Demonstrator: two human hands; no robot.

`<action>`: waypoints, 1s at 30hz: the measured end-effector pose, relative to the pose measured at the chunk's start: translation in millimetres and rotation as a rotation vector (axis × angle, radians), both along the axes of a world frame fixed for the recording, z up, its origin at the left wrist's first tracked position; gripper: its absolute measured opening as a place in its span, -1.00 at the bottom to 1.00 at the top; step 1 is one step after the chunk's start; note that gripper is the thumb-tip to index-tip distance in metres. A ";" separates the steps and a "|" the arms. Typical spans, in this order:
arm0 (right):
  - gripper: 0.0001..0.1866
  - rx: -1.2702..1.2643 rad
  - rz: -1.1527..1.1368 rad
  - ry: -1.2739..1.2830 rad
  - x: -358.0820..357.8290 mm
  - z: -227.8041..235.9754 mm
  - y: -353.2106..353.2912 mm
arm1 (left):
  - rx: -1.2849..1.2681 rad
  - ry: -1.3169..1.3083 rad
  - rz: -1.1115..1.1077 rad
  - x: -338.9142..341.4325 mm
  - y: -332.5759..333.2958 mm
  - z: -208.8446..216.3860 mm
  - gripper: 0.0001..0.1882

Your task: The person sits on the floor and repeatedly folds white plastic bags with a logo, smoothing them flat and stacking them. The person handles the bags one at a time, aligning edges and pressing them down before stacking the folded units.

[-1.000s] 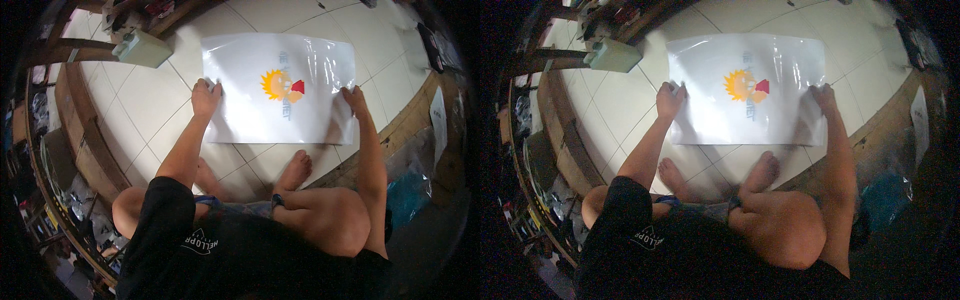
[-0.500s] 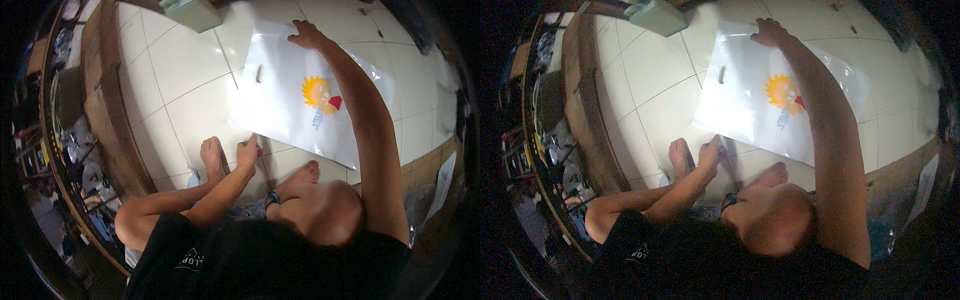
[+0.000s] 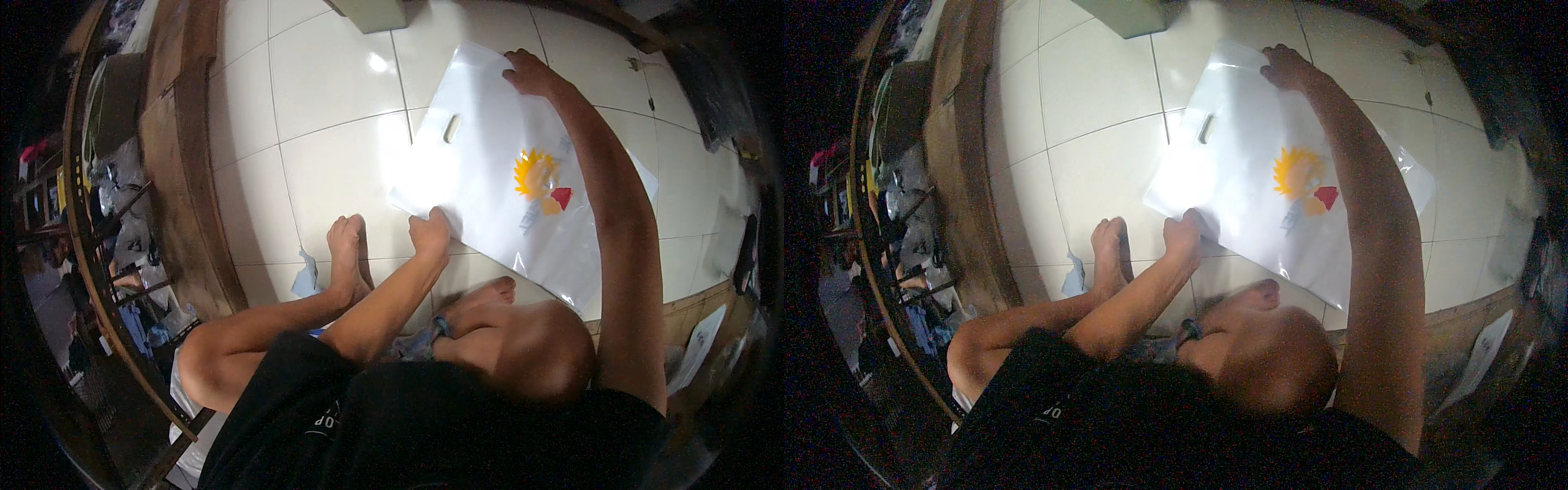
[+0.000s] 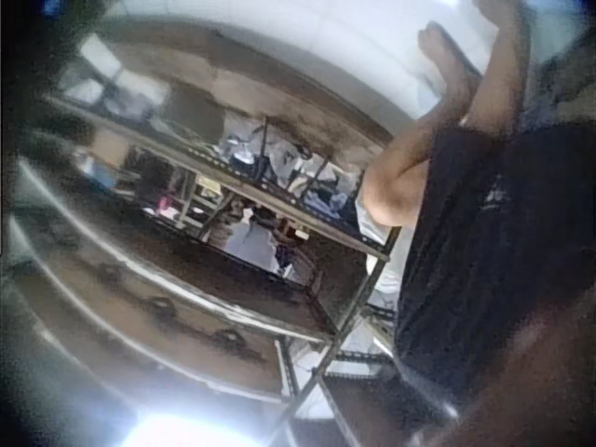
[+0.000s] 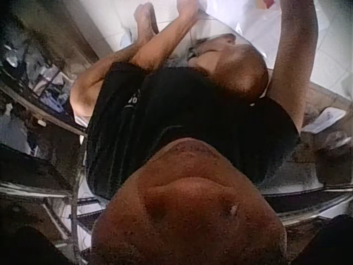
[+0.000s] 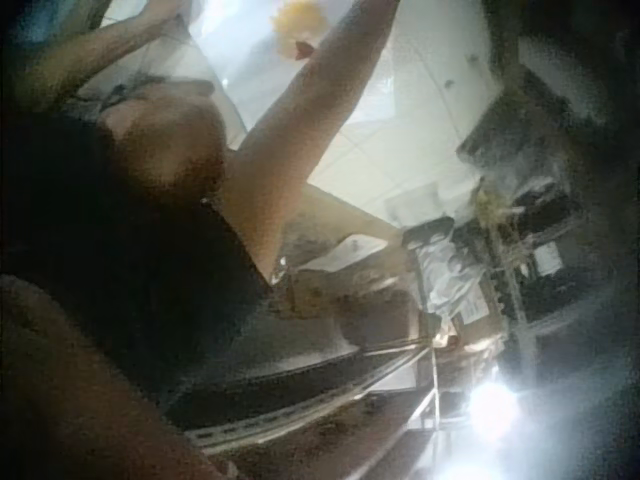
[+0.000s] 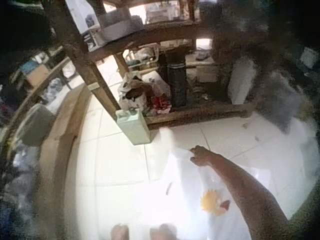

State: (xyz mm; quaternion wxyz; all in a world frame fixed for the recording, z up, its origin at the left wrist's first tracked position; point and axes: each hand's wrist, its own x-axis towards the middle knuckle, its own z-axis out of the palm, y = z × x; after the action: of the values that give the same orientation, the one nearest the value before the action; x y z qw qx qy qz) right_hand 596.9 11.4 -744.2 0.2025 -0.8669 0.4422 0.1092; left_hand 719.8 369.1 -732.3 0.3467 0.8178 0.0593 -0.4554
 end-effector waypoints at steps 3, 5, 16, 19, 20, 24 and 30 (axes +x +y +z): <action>-0.41 -0.067 -0.018 0.062 2.8 0.8 6.5 | -0.049 0.009 0.062 -1.9 0.7 4.4 -0.39; -0.42 -0.076 -0.063 0.033 2.7 1.9 12.8 | -0.072 0.003 0.068 6.1 2.4 3.4 -0.39; -0.44 -0.118 -0.139 -0.145 -7.9 1.3 25.4 | 0.006 0.092 -0.075 15.8 -5.4 33.7 -0.37; -0.42 -0.251 -0.384 -0.300 -30.6 15.6 57.5 | 0.202 -0.349 -0.502 79.2 24.4 -3.7 -0.24; -0.40 -0.366 -0.487 -0.363 -50.4 22.7 75.2 | 0.046 -0.465 -0.482 95.6 14.0 -6.3 -0.25; -0.41 -0.713 -0.996 -0.439 -203.7 3.8 174.6 | -0.413 -0.711 -0.669 132.6 -69.2 18.6 -0.28; -0.57 0.071 -1.564 -0.594 -304.1 7.6 299.6 | -0.087 -0.700 -1.434 74.5 -167.9 15.8 -0.29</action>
State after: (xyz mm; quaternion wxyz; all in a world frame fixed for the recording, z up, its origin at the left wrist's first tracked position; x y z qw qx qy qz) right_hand 292.8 311.0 -736.5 0.3553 -0.2960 0.8407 -0.2818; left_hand 794.3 201.2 -716.5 -0.0008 0.7379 -0.6112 -0.2861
